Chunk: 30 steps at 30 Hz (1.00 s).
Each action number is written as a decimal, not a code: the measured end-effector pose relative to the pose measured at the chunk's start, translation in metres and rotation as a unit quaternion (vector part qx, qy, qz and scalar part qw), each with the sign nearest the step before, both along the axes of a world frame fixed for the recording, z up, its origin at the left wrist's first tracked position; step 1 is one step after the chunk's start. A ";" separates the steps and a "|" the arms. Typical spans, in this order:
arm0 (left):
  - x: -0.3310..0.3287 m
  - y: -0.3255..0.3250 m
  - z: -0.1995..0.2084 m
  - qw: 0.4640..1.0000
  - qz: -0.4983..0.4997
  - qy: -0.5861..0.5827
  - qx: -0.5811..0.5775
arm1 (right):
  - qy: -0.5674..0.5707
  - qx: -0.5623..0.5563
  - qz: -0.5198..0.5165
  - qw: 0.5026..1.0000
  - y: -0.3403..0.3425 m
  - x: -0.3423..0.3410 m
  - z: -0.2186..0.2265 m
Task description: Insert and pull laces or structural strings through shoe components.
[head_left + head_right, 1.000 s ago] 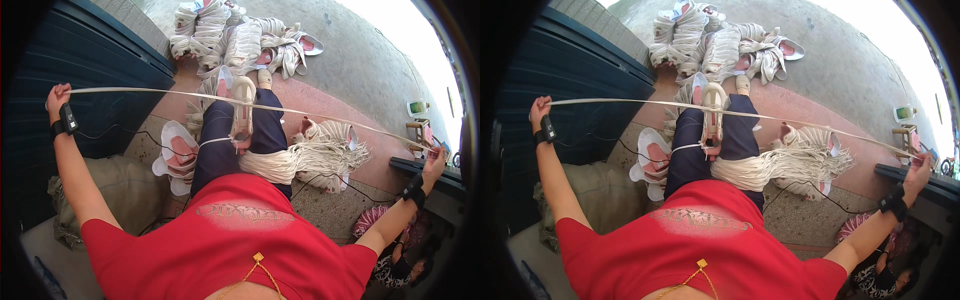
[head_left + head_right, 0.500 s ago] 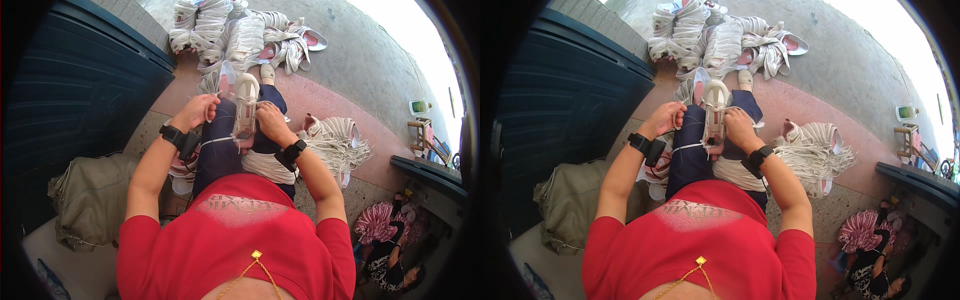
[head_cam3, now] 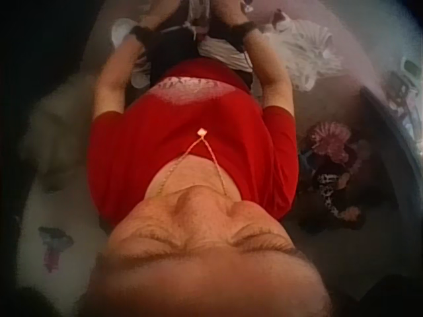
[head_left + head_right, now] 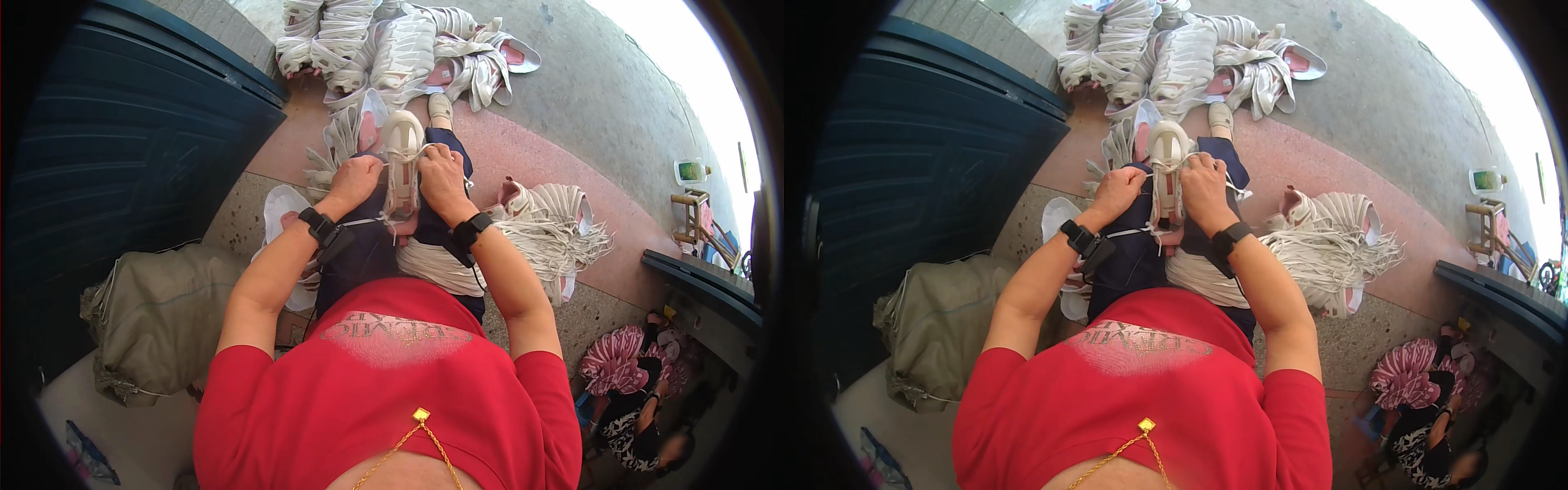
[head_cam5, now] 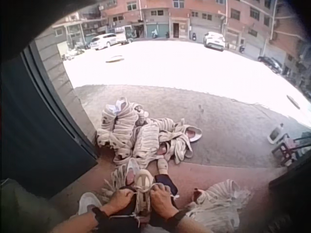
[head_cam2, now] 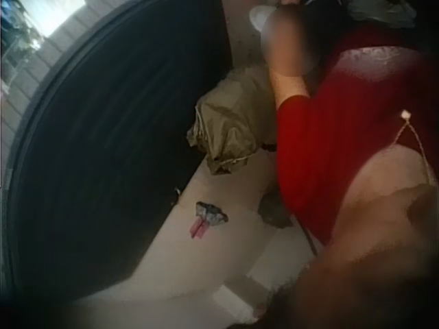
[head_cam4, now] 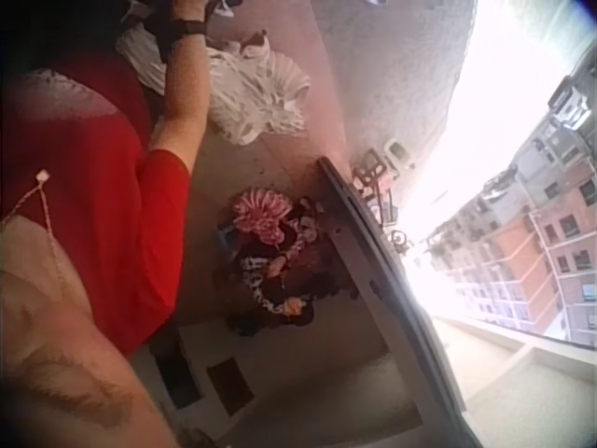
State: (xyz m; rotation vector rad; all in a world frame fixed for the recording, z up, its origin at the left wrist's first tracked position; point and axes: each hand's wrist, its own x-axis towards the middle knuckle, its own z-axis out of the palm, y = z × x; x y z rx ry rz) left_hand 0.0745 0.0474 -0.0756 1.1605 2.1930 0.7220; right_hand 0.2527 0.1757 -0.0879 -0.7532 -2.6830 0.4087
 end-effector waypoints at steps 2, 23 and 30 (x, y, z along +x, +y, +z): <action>0.003 0.003 -0.003 0.997 -0.011 0.070 0.003 | -0.020 0.016 -0.009 1.000 -0.002 -0.001 0.003; 0.040 0.012 0.013 0.933 -0.082 0.346 0.051 | -0.084 -0.027 -0.041 0.995 -0.015 0.013 0.024; 0.040 0.003 -0.012 0.984 -0.016 0.166 0.065 | -0.083 -0.108 -0.037 0.990 -0.013 0.009 0.008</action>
